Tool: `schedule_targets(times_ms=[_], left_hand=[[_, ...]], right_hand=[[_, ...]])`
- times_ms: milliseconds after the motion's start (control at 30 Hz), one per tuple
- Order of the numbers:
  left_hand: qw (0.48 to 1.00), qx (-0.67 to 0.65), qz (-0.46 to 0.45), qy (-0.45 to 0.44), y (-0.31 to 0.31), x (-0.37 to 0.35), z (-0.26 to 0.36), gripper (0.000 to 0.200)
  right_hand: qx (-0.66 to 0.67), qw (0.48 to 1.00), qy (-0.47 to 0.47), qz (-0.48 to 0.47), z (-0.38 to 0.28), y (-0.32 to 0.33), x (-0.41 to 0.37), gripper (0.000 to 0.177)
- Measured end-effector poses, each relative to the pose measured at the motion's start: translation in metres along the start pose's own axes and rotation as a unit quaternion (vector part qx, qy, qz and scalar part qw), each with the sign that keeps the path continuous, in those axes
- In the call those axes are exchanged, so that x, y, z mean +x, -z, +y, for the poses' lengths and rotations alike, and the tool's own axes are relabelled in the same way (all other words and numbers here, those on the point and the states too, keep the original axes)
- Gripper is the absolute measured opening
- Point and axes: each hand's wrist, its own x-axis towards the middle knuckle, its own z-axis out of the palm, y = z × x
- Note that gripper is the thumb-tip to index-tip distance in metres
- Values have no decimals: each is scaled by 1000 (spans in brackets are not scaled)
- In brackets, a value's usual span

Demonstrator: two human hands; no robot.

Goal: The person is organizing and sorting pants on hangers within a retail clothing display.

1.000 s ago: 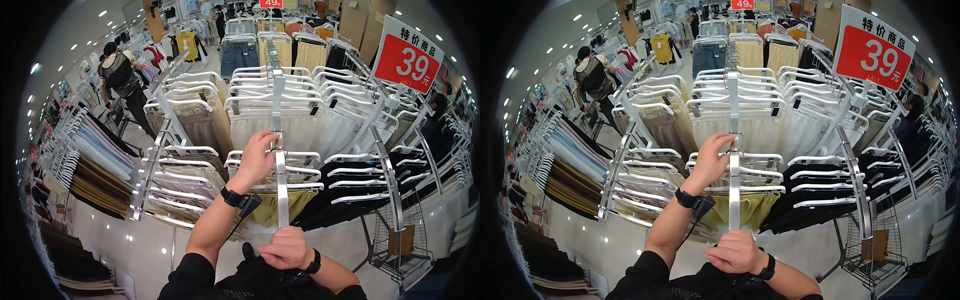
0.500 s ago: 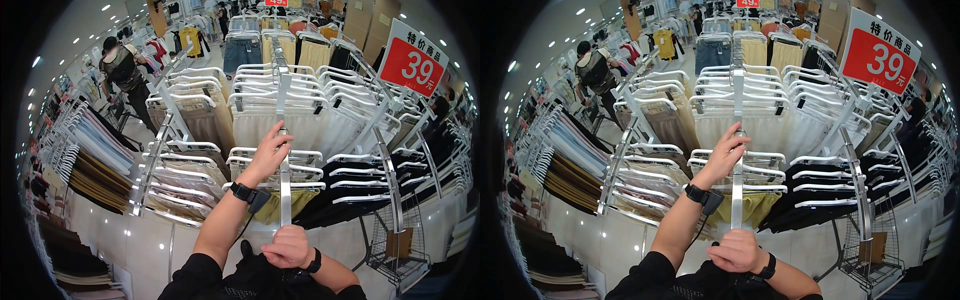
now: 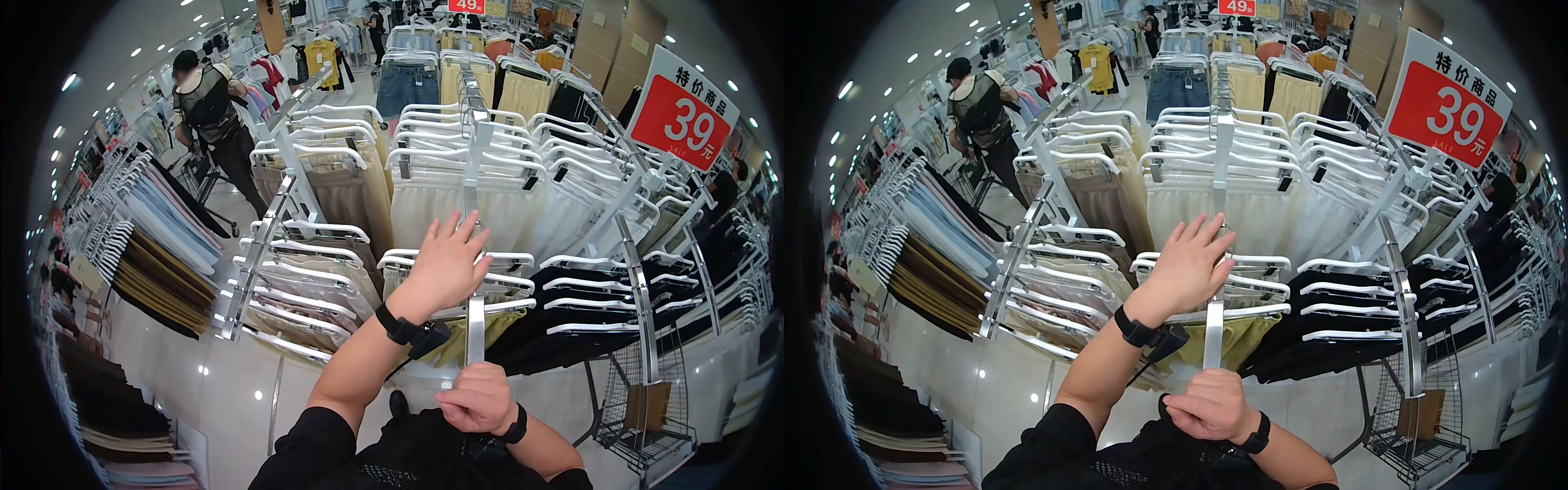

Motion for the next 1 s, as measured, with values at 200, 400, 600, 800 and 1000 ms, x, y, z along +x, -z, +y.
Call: schedule_targets(times_ms=[200,400,600,800,1000], left_hand=[[999,-41,5,-2,12,-15,13,52],[998,-48,23,-14,18,-32,27,48],[997,-70,14,-12,25,-53,42,44],[999,-32,30,-30,19,-63,43,43],[998,-13,41,-38,15,-68,37,46]], right_hand=[[0,1000,3,1,0,-1,0,10],[-12,1000,7,-7,-1,0,1,3],[-22,1000,7,-4,-2,0,2,6],[-62,998,-22,17,-9,3,10,24],[-131,988,-56,-60,-9,21,5,47]])
